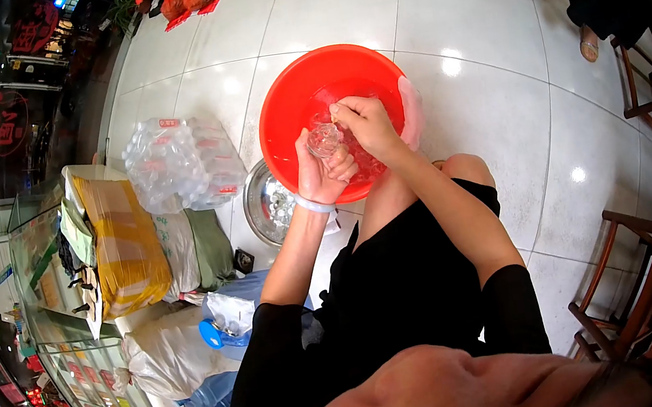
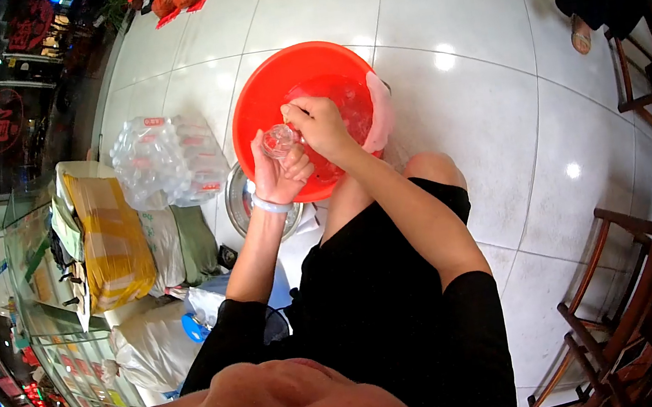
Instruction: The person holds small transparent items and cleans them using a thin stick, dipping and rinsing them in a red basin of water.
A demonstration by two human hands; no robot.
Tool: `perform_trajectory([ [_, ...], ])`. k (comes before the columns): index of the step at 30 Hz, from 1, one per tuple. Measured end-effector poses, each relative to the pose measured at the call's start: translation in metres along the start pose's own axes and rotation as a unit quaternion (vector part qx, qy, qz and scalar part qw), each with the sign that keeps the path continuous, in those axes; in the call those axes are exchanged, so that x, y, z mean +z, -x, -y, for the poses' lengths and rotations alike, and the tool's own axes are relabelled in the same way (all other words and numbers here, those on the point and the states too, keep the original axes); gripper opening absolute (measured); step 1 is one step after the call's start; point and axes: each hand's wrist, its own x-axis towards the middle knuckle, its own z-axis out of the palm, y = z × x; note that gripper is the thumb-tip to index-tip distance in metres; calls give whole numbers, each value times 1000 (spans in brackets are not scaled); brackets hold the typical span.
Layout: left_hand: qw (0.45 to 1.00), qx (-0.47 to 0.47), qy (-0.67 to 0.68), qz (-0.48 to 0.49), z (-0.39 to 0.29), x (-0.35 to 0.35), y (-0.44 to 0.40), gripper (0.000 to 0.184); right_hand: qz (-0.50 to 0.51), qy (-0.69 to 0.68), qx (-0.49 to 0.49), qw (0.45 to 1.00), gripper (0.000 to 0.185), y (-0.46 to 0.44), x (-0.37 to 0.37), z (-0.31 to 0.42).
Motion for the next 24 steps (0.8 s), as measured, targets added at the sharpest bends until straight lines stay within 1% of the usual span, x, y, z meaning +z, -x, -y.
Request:
perform_trajectory([
  [1,1000,-2,2,18,0,-4,-1,57,-6,82,-69,994,23,-1,0,0],
  [2,1000,-2,1,18,-1,-8,-2,57,-13,163,-136,977,23,-1,0,0],
  [4,998,-9,4,69,-1,-11,-3,58,-5,179,-141,974,23,-2,-2,2],
  [5,998,-10,4,69,-1,-13,-3,58,3,196,-146,970,23,-2,-3,3],
  [6,999,-12,-1,53,-2,-10,-2,58,3,196,-146,970,23,-2,-2,2],
  [8,999,-15,-5,38,-2,-5,-1,58,10,109,-96,989,24,-2,-1,0],
  [9,999,-7,-8,32,-1,-3,-1,56,11,110,-96,989,24,-2,-1,1],
  [11,1000,2,-10,27,-1,0,-1,55,16,20,-14,1000,23,0,-2,2],
  [14,1000,5,-17,10,0,2,-1,55,-6,-11,5,1000,23,2,2,5],
  [17,1000,12,-24,5,0,1,-2,54,-11,3,-2,1000,22,0,1,2],
  [19,999,11,-24,-33,-1,3,-1,53,-34,118,-104,987,18,-3,2,-5],
  [20,999,10,-19,-45,0,1,-1,48,-14,251,-119,961,17,0,-3,0],
  [21,999,-2,-15,-44,0,-3,-3,44,2,301,-171,938,15,2,-4,4],
  [22,1000,1,-8,-14,1,-7,-5,38,8,287,-179,941,13,4,-6,4],
  [23,987,21,-47,-151,4,7,-3,37,35,399,-318,860,12,0,-12,-7],
  [24,997,4,-67,-31,-1,-12,1,36,62,432,-354,827,12,-8,-13,-24],
])
